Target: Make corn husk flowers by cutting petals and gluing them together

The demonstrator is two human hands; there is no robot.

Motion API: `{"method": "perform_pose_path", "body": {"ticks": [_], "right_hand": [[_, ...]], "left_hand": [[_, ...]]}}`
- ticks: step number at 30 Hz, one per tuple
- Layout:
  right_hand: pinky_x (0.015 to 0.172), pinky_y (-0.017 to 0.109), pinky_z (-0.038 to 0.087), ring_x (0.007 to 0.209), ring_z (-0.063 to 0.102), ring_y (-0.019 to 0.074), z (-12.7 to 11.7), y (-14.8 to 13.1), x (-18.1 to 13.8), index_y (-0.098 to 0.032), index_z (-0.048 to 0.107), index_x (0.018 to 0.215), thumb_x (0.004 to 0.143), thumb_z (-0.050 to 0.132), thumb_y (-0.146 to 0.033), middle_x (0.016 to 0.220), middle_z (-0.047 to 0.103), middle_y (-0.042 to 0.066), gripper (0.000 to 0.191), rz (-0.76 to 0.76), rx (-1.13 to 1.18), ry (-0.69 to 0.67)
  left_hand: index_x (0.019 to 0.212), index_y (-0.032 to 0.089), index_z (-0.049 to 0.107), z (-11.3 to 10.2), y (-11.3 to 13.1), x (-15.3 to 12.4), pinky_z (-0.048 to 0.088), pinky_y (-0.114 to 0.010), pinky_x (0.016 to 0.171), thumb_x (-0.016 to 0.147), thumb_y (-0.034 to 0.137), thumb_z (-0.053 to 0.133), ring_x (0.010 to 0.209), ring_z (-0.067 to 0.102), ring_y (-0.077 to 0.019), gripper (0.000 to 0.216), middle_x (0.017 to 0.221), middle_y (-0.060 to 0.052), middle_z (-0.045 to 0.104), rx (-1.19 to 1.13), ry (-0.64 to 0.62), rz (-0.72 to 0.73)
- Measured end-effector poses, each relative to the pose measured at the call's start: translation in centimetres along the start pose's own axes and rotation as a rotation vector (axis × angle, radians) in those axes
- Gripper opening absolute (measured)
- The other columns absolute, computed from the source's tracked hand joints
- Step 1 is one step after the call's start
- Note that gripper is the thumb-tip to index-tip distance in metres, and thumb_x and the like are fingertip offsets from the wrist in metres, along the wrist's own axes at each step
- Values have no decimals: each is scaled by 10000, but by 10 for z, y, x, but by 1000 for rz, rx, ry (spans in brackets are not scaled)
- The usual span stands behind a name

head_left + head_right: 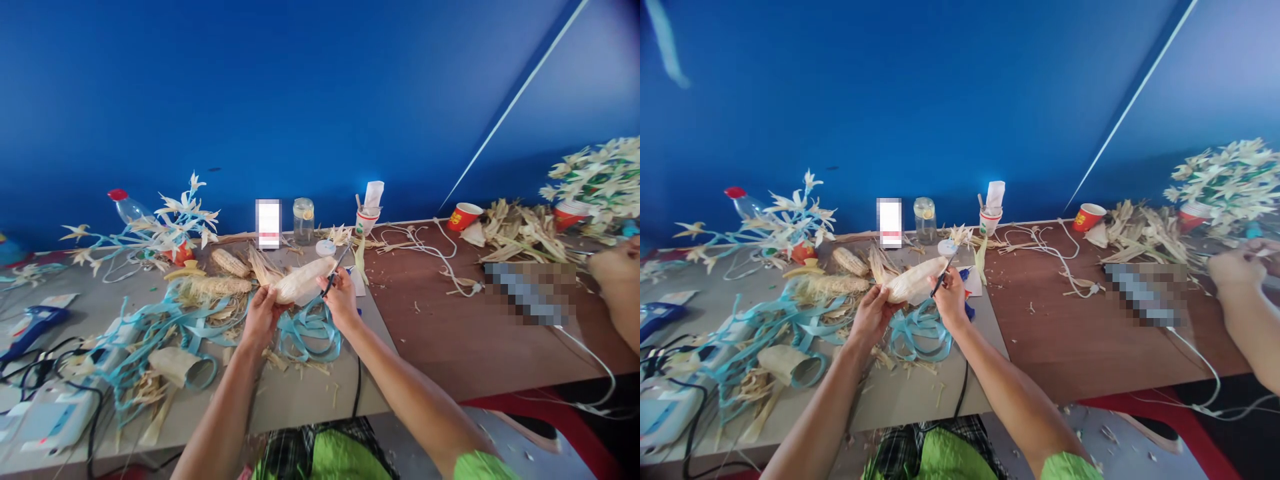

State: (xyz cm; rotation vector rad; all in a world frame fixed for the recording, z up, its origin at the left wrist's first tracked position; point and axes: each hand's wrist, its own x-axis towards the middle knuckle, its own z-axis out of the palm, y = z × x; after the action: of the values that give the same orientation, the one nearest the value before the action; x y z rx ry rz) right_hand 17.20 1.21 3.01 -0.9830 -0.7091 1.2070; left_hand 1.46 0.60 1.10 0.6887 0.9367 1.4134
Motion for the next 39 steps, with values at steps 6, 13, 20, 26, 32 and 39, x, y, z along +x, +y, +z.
{"method": "perform_pose_path", "body": {"ticks": [6,13,20,26,32,39], "right_hand": [[388,164,278,466,360,49,-3,4,3,-211,508,871,595,686,-260,631,482,-84,332,-39,-55,-7],[405,181,307,467,392,65,-10,12,12,-209,517,871,626,671,-315,626,510,-73,308,-86,-155,11],[457,194,369,536,492,95,-12,13,16,-204,529,880,618,665,-327,683,585,-44,320,-85,-139,33],[477,198,375,530,478,86,-14,13,19,-197,528,852,612,670,-308,667,576,-51,300,-97,-113,38],[479,198,384,551,466,88,-14,12,21,-192,529,908,590,686,-302,688,571,-42,371,-94,-115,73],[363,158,267,414,344,32,-10,1,13,-215,515,889,608,709,-316,607,476,-90,356,-5,-19,-9]], "left_hand": [[800,137,549,-2,3,1,546,-256,602,666,271,732,667,614,-121,263,794,-15,642,-65,69,-24],[859,123,564,-9,15,1,585,-331,683,771,98,602,736,669,-170,99,888,-84,676,-193,-47,-242],[865,125,564,-7,17,-1,582,-276,631,777,104,606,680,661,-139,99,852,-63,679,-208,-94,-265],[802,134,563,-5,8,-1,501,-209,475,698,265,706,483,558,-86,221,646,8,621,87,-8,-128],[791,151,540,-7,2,1,448,-208,436,668,374,685,457,532,-94,293,581,42,566,271,73,32],[796,157,524,-5,5,0,470,-231,471,669,355,670,488,557,-104,277,631,37,581,258,112,26]]}}
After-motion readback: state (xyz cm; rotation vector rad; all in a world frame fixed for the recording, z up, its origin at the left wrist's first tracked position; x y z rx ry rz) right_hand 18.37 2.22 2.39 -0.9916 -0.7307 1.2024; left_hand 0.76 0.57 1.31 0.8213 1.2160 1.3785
